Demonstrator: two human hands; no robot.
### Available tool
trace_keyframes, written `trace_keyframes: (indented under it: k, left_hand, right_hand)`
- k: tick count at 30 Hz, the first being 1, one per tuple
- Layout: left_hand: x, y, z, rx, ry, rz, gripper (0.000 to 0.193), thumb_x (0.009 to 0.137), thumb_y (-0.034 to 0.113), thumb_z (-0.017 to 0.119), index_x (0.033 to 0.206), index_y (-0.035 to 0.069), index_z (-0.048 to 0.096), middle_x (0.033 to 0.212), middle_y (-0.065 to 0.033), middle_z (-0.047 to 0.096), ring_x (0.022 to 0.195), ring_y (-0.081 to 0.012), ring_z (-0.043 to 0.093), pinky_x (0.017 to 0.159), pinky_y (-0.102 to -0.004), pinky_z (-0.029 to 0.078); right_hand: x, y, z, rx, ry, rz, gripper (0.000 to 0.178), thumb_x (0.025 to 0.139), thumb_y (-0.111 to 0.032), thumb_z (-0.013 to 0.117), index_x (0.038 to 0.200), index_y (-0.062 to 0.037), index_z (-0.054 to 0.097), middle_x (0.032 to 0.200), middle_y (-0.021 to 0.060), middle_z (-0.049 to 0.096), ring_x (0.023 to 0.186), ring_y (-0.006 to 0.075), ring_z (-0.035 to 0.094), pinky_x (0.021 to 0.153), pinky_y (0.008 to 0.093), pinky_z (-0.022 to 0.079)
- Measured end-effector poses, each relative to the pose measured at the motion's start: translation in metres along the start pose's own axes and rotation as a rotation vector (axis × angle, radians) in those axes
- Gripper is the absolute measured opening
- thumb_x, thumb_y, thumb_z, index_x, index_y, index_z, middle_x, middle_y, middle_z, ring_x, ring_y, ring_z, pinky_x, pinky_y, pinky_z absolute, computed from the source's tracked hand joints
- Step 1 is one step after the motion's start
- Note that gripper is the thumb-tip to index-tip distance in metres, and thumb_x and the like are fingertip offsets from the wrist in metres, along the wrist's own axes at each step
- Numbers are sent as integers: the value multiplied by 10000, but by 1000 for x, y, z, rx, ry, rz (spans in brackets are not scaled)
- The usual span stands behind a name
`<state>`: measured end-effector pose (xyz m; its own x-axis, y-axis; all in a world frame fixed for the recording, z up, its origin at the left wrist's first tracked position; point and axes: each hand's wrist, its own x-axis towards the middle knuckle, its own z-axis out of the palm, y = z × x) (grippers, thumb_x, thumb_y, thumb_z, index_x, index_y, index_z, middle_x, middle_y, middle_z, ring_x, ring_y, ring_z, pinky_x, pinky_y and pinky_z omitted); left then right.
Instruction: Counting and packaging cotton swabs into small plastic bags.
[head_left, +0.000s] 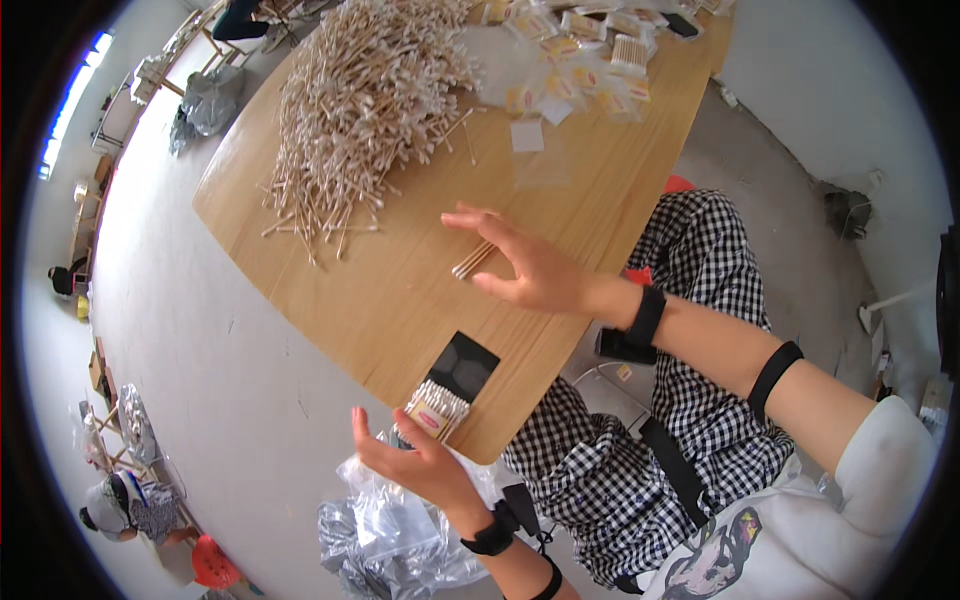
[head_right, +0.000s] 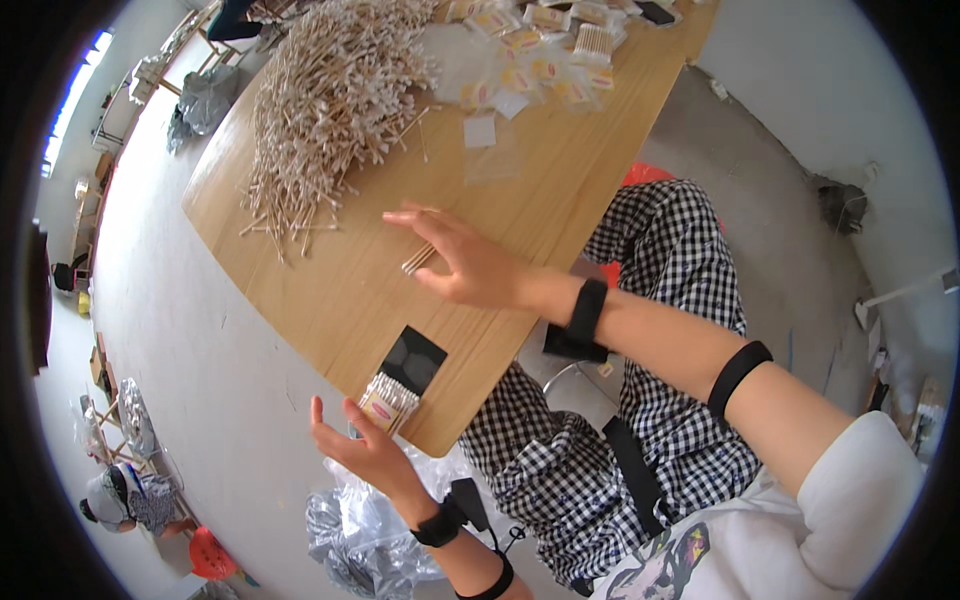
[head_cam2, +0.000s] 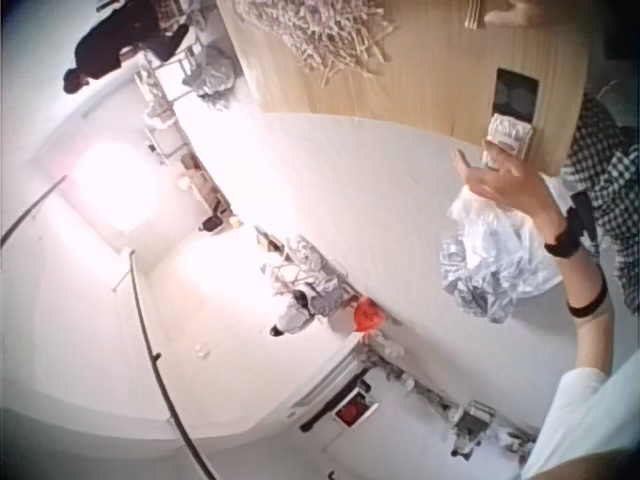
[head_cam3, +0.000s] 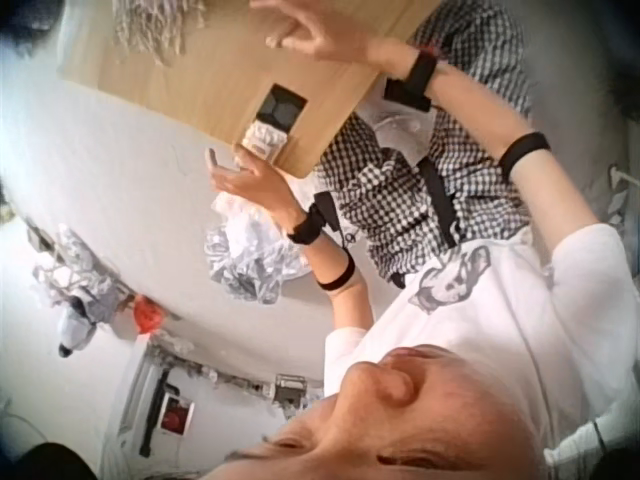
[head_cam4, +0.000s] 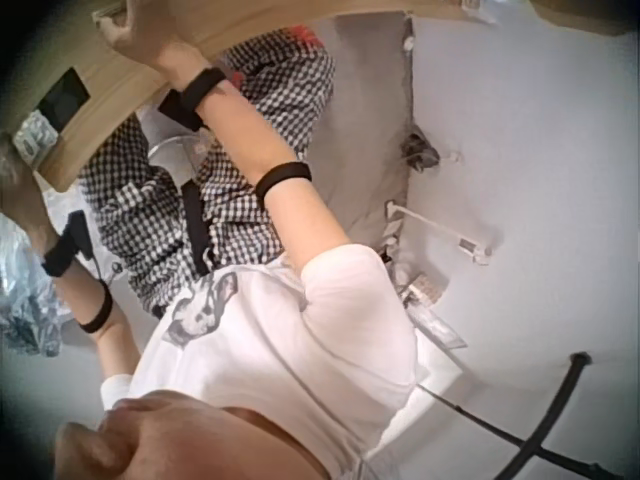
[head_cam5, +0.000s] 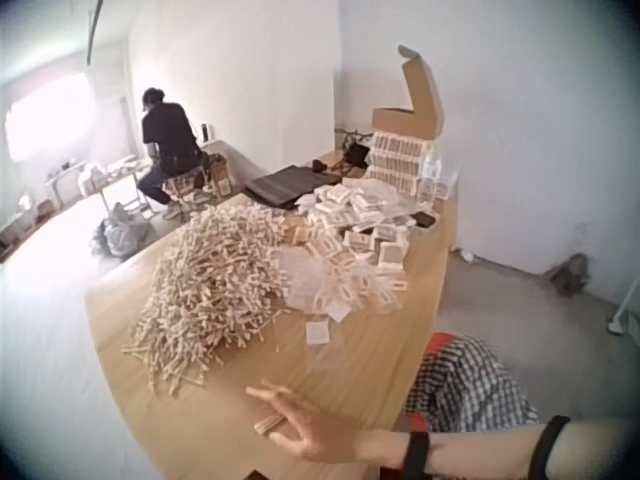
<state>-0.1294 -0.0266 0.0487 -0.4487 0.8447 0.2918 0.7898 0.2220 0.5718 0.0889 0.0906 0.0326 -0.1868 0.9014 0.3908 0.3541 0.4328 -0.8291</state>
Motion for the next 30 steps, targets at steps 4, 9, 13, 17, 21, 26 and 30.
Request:
trace_keyframes:
  k: [4, 9, 13, 17, 21, 26, 30]
  left_hand:
    - [-5, 65, 31, -165, -206, 283, 462, 947, 141, 600, 1370, -6, 489, 1427, -206, 475, 1344, -378, 428, 1122, -467, 326]
    - [-4, 85, 87, -106, -356, 547, 448, 911, 136, 617, 1347, 63, 546, 1490, -166, 455, 1435, -357, 349, 1182, -498, 251]
    - [-8, 84, 100, -125, -353, 541, 342, 912, 158, 618, 1251, 115, 640, 1527, -150, 415, 1461, -351, 299, 1193, -502, 224]
    - [-9, 89, 97, -86, -313, 503, 356, 918, 173, 610, 1269, 121, 633, 1545, -138, 390, 1477, -352, 262, 1199, -504, 208]
    - [-11, 102, 102, -48, -334, 480, 381, 913, 167, 591, 1289, 116, 623, 1547, -132, 383, 1490, -343, 231, 1210, -507, 181]
    - [-7, 84, 102, -59, -290, 454, 324, 896, 141, 589, 1212, 102, 650, 1406, -90, 529, 1426, -318, 355, 1211, -513, 175]
    - [-12, 80, 101, -126, -204, 521, 210, 857, 102, 636, 1065, 101, 668, 1160, -30, 665, 1277, -282, 521, 1202, -511, 195]
  right_hand:
    - [9, 25, -44, -316, -291, -103, 652, 780, -8, 612, 1410, -72, 456, 1372, 191, 531, 1351, 387, 429, 1144, 485, 333]
    - [35, 38, -40, -313, -283, 2, 623, 770, -17, 600, 1371, -177, 556, 1428, 200, 471, 1392, 418, 363, 1175, 512, 272]
    - [89, 50, -39, -558, -337, 331, 580, 761, -61, 631, 1322, -205, 615, 1385, 253, 500, 1386, 455, 349, 1152, 534, 303]
    - [119, 52, -15, -362, -382, 254, 520, 755, -58, 587, 1264, -139, 655, 1223, 336, 573, 1269, 451, 484, 1065, 519, 392]
    - [131, 63, -16, -457, -434, 330, 531, 784, -221, 704, 1234, 41, 596, 1259, 304, 560, 1251, 452, 483, 1082, 481, 373]
    - [51, 35, -28, -567, -544, 62, 457, 877, -236, 646, 1203, 78, 578, 1380, 271, 490, 1365, 417, 396, 1155, 496, 302]
    - [8, 27, -53, -407, -454, -70, 255, 844, -90, 669, 1089, -26, 638, 1312, 188, 570, 1379, 362, 407, 1162, 449, 315]
